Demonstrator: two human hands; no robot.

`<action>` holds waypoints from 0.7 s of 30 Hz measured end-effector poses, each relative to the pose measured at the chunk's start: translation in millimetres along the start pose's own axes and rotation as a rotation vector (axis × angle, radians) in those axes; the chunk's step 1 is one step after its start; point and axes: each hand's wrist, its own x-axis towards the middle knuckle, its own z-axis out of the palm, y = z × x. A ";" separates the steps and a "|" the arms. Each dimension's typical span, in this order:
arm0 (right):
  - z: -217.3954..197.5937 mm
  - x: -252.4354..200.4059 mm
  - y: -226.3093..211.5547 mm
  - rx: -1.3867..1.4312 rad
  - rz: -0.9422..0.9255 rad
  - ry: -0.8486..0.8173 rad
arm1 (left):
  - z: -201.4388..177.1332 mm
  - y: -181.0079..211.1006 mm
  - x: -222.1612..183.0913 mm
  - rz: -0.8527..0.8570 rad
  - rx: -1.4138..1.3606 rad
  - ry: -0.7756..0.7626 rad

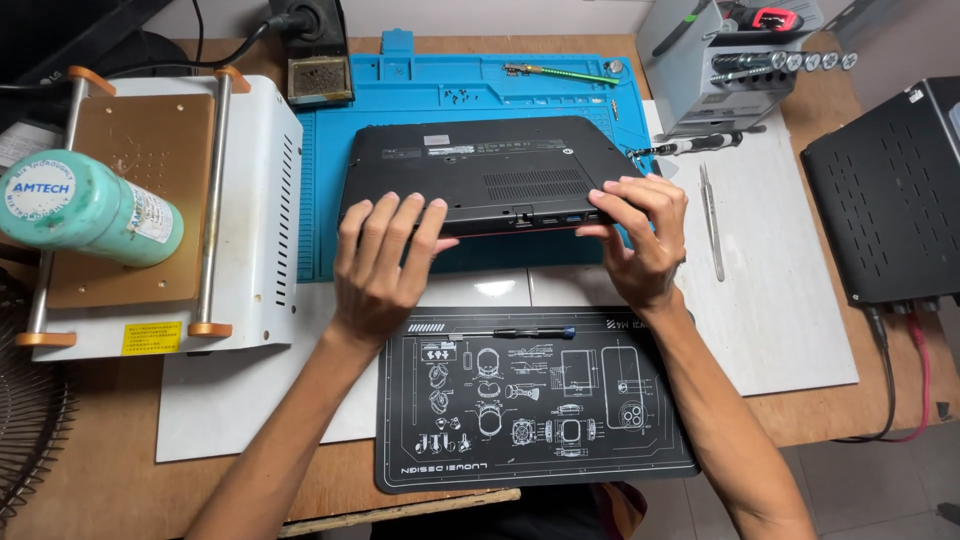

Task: Replacing and tightening the screws on the bottom cover of a laptop using a screwdriver

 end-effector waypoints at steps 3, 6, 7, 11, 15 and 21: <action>-0.2 0.8 4.8 0.004 -0.003 0.001 | -6.2 -15.5 -8.3 -0.035 -0.071 0.028; -1.9 3.1 5.2 0.020 -0.008 0.004 | -8.8 -20.1 -5.3 -0.066 -0.160 0.044; -2.0 3.6 5.1 0.027 -0.006 0.000 | -6.6 -19.9 -7.0 -0.071 -0.156 0.038; -2.3 2.2 5.1 0.046 -0.005 -0.002 | -1.4 -19.5 -13.2 -0.107 -0.215 0.105; -3.0 2.0 9.8 0.052 -0.019 0.006 | -7.3 -17.8 -6.6 -0.135 -0.287 0.113; -3.4 -0.3 12.3 0.050 -0.017 0.000 | -9.3 -26.8 -13.2 -0.378 -0.518 0.065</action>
